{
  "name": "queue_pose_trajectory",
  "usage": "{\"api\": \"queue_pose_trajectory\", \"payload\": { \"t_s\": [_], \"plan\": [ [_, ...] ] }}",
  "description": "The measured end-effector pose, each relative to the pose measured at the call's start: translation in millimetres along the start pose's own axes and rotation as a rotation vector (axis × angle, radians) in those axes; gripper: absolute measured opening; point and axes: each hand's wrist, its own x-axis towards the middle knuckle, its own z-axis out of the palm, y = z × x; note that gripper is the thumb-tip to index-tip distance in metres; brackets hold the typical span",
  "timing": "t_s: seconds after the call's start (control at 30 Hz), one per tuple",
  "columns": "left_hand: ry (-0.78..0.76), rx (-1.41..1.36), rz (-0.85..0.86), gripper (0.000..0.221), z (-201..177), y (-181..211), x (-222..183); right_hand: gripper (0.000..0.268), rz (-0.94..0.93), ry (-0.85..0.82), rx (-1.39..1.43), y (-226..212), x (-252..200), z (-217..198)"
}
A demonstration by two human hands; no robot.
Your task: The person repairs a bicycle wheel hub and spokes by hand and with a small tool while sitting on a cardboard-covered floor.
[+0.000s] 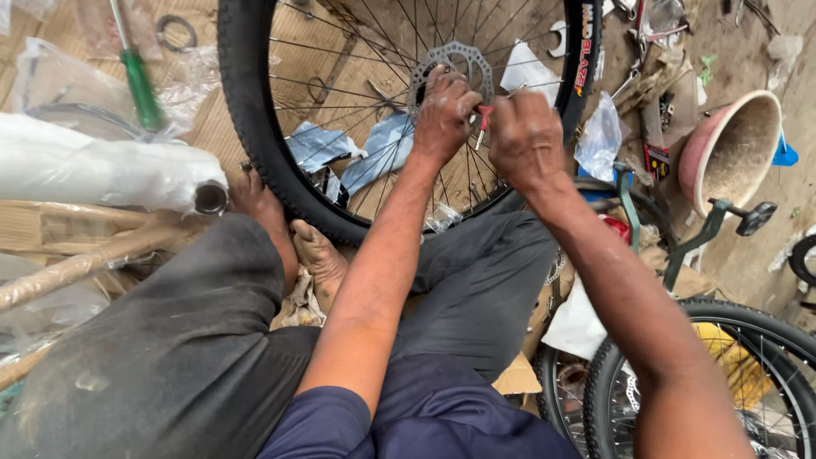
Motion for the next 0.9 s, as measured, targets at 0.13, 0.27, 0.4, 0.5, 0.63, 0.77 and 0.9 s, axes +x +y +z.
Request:
{"api": "queue_pose_trajectory", "payload": {
  "t_s": [0.13,0.27,0.4,0.5,0.63,0.77,0.9],
  "plan": [
    [0.041,0.031,0.024,0.009,-3,5,3,0.027,-0.121,-0.183,-0.200,8,8,-7],
    [0.021,0.011,0.010,0.010,-3,5,0,0.038,0.246,-0.337,0.077,19,-12,44],
    [0.031,0.008,0.023,0.010,-3,4,1,0.038,0.348,-0.326,0.150,19,-6,46],
    [0.031,0.026,0.009,0.007,0,1,-3,0.014,0.031,-0.181,-0.039,5,-5,-3],
    [0.038,0.065,0.032,0.029,9,2,-4,0.027,-0.189,-0.302,-0.120,-4,17,-25],
    [0.115,0.086,0.017,0.052,-8,-7,-9,0.016,-0.303,-0.422,-0.145,4,29,-17],
    [0.303,0.096,-0.127,0.051,-32,4,-14,0.014,-0.326,-0.417,-0.191,10,27,-7]
  ]
}}
